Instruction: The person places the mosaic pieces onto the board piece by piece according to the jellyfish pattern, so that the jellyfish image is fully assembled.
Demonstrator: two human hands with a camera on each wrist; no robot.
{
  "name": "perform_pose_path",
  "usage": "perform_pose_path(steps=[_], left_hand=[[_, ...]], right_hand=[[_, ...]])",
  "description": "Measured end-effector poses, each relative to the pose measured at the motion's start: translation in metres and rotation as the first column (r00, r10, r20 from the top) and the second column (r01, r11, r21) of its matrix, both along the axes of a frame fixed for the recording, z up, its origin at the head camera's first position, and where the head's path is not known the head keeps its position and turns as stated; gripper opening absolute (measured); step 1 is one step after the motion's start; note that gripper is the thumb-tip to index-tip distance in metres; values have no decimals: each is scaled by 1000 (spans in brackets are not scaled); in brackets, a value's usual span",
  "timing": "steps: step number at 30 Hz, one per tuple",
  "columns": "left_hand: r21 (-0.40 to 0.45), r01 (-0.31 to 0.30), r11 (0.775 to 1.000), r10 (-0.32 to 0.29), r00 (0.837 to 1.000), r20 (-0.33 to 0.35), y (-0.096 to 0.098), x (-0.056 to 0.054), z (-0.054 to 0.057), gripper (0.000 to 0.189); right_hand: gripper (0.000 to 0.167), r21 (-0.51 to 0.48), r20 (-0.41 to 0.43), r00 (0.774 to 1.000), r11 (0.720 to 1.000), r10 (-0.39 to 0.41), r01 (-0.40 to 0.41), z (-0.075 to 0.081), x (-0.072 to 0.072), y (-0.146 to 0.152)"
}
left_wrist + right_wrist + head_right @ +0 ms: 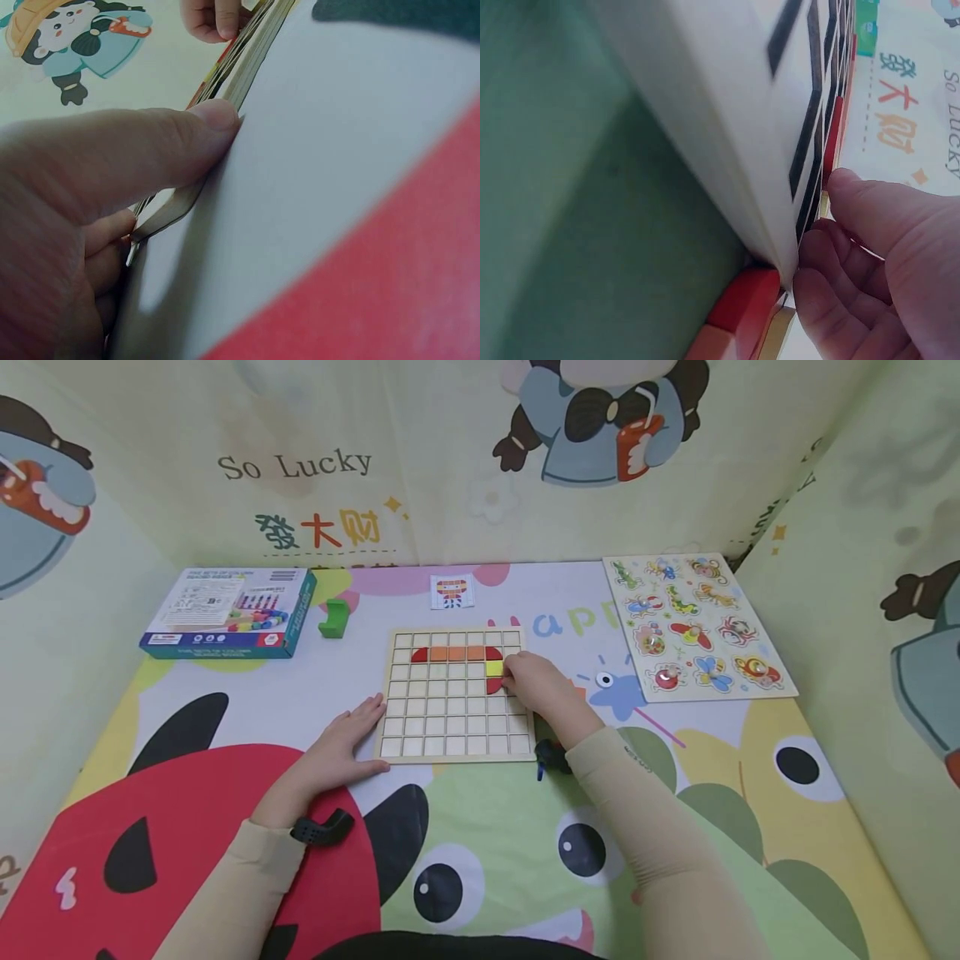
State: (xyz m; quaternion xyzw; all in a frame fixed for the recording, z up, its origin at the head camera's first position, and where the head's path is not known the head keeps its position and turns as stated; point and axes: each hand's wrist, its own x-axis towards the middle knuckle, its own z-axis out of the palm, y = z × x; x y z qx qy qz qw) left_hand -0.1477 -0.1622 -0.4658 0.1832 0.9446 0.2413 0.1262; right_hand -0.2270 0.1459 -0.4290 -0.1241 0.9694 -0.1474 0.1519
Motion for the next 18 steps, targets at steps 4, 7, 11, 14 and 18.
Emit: perform_pose_path(steps=[4,7,11,14,18], left_hand=[[-1,1,1000,-1,1000,-6,0,0,0,97],[-1,-1,1000,1,1000,-7,0,0,0,97],[-1,-8,1000,8,1000,-11,0,0,-1,97],[2,-10,1000,10,1000,-11,0,1,-1,97],[4,-10,1000,10,1000,-6,-1,1,-1,97]], right_hand=[[17,-1,-18,1000,1000,24,-24,1,1,-1],[19,-6,-16,999,999,35,-35,1,1,-2],[21,-48,13,1000,999,15,-14,4,2,0],[22,-95,-9,1000,995,6,-7,12,6,10],[25,-108,-30,999,993,-39,36,24,15,34]])
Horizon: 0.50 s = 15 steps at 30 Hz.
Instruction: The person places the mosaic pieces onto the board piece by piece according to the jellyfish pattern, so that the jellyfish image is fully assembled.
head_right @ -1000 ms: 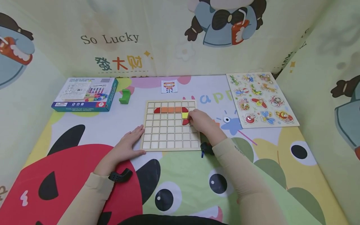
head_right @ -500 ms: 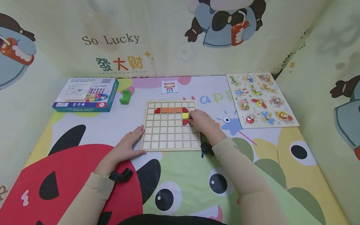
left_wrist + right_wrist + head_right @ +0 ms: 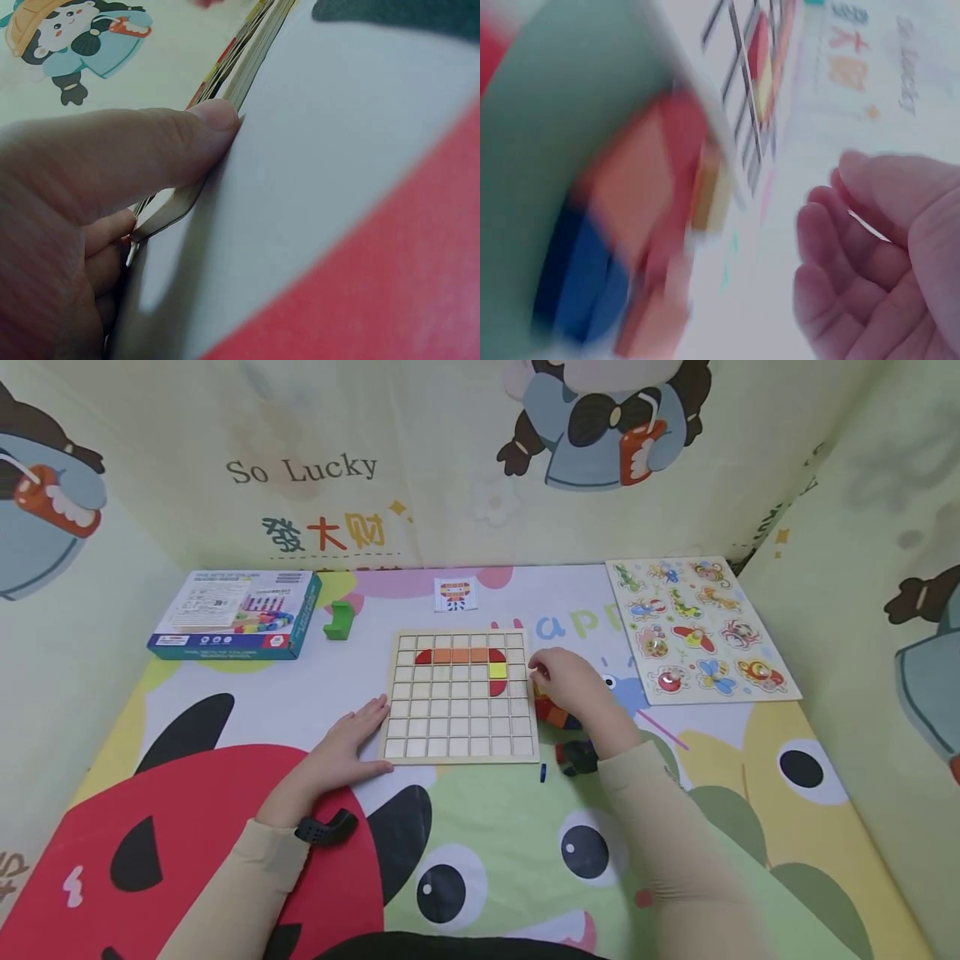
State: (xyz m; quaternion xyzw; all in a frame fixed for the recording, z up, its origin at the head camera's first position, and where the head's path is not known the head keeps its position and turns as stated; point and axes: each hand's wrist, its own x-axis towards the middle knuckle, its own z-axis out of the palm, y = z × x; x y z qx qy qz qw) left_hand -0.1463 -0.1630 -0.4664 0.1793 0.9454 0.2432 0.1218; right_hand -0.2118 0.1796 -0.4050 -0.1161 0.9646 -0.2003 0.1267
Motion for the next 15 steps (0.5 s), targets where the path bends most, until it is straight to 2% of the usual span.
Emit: perform_pose_path(steps=[3,8,15], left_hand=[[-5,-2,1000,2,1000,0,0,0,0,97],[-19,-1,1000,1,1000,0,-1,-1,1,98],[-6,5,1000,-5,1000,8,2,-1,2,98]], right_hand=[[27,16,36,999,999,-36,36,3,11,19],[27,53,89,996,998,-20,16,-7,30,38],[31,140,41,998,989,37,-43,-21,44,48]])
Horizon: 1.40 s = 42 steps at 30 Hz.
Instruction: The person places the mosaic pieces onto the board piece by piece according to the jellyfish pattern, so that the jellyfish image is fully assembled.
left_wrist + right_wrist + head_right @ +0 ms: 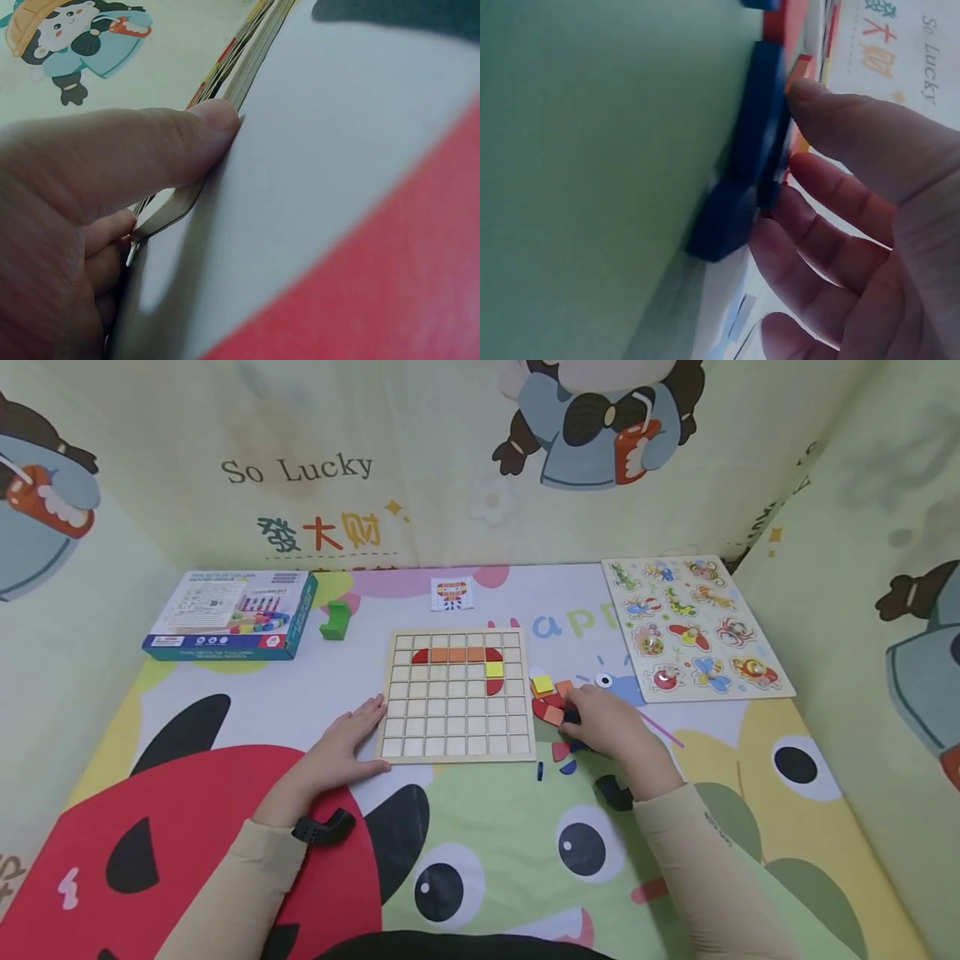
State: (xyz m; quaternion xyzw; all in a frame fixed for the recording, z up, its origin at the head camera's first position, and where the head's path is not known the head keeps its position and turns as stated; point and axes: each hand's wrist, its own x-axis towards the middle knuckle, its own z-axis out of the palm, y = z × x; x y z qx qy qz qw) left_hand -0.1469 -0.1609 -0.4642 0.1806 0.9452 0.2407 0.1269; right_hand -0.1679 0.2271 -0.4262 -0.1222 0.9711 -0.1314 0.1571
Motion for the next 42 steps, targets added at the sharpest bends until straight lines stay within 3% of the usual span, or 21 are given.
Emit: perform_pose_path(steps=[19,30,42], left_hand=[[-13,8,1000,-8,1000,2,-2,-1,-1,98],[-11,4,1000,-4,1000,18,-2,0,1,98],[-5,2,1000,-2,1000,6,-1,0,0,98]], right_hand=[[25,87,-41,999,996,-3,6,0,-1,-4],[31,25,-24,999,999,-38,39,9,-4,-8],[29,-35,-92,996,999,15,-18,15,-16,-53]])
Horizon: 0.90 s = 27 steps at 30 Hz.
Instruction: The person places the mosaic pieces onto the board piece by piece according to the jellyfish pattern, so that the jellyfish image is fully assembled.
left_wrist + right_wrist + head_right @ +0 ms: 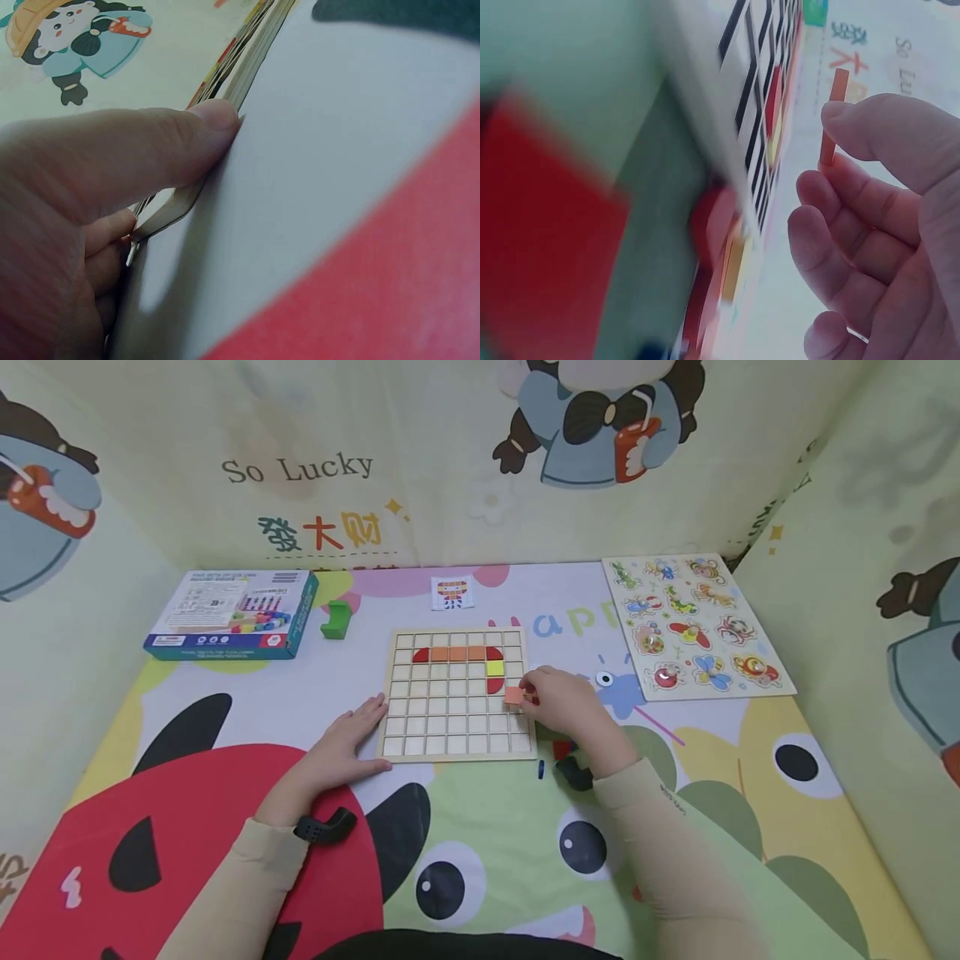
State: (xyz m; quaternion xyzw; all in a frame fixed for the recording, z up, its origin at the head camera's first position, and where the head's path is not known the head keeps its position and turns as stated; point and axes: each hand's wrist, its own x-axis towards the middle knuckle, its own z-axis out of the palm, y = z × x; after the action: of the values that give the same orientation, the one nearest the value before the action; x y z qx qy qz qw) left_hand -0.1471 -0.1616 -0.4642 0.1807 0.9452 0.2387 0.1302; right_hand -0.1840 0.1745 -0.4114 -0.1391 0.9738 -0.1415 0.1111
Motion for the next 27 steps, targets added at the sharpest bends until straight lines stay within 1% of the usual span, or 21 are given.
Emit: perform_pose_path(steps=[5,11,14,18,27], left_hand=[[-2,4,1000,-4,1000,-1,0,0,0,98],[-3,0,1000,0,1000,-1,0,0,1,97],[-3,-1,1000,1,1000,3,0,0,1,97],[0,-1,1000,1,1000,5,1,0,1,97],[6,-14,1000,14,1000,3,1,1,1,97]], right_hand=[[28,12,-8,1000,1000,27,-27,-2,-6,-19],[26,24,3,999,999,38,-38,0,-16,-41],[22,49,7,999,997,52,-52,-1,-23,-49],[19,80,15,998,995,64,-65,-5,-29,-53],[19,70,39,998,996,54,-56,-12,-37,-54]])
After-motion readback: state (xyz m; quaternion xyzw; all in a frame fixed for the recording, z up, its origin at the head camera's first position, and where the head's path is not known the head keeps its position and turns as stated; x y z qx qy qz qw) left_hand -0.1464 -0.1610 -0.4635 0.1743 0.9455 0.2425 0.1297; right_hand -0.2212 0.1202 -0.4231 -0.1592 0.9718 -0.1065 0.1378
